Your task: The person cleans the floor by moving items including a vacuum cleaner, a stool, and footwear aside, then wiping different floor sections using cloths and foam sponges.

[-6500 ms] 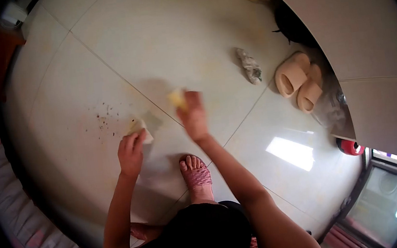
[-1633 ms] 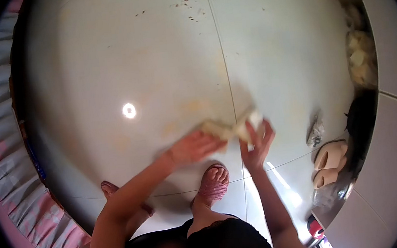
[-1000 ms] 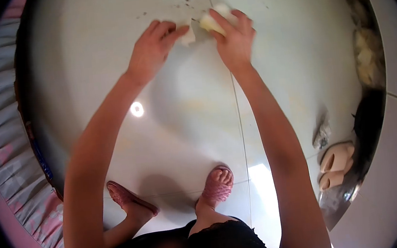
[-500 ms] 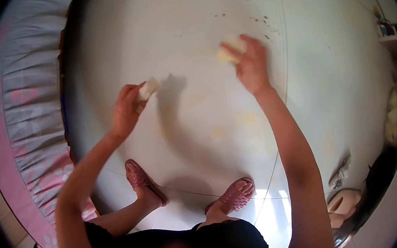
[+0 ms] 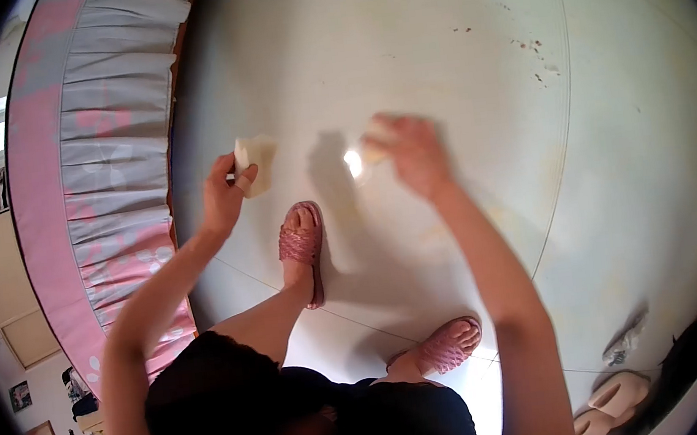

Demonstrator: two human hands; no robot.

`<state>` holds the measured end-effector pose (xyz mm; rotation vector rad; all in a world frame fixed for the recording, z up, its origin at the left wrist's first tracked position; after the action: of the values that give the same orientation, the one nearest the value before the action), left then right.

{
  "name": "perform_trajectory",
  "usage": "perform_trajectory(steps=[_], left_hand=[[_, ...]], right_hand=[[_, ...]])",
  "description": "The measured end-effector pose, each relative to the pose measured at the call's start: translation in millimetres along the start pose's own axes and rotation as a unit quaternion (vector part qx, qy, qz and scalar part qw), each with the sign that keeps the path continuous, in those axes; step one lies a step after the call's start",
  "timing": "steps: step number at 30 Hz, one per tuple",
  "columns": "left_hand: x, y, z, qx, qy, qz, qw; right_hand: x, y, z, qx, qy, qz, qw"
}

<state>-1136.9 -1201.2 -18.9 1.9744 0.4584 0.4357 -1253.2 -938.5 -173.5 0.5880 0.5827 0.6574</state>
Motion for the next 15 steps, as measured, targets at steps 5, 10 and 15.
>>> perform_trajectory(steps=[5,10,15], left_hand=[[-6.5,-17.8,107.6,-0.064,0.081,-0.222,0.97],[-13.9,-42.0,206.8,-0.132,0.279,-0.249,0.918],[-67.8,-135.2,46.1,-0.108,0.144,-0.241,0.954]], right_hand=[[7.9,104.0,-34.4,0.037,-0.142,-0.147,0.978],[82.3,101.4,19.0,0.004,-0.188,-0.104,0.977],[104.9,85.3,39.9,-0.02,-0.267,-0.157,0.951]])
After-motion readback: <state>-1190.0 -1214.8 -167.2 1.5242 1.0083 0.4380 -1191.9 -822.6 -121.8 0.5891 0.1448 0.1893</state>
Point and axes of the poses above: each hand's wrist, its own x-axis away from the middle knuckle, its own y-axis out of the back of the hand, z = x × y, the point moved 6 cm from there along -x, towards the middle knuckle, and after that the axes turned 10 degrees about -x, right-handed, at the moved point
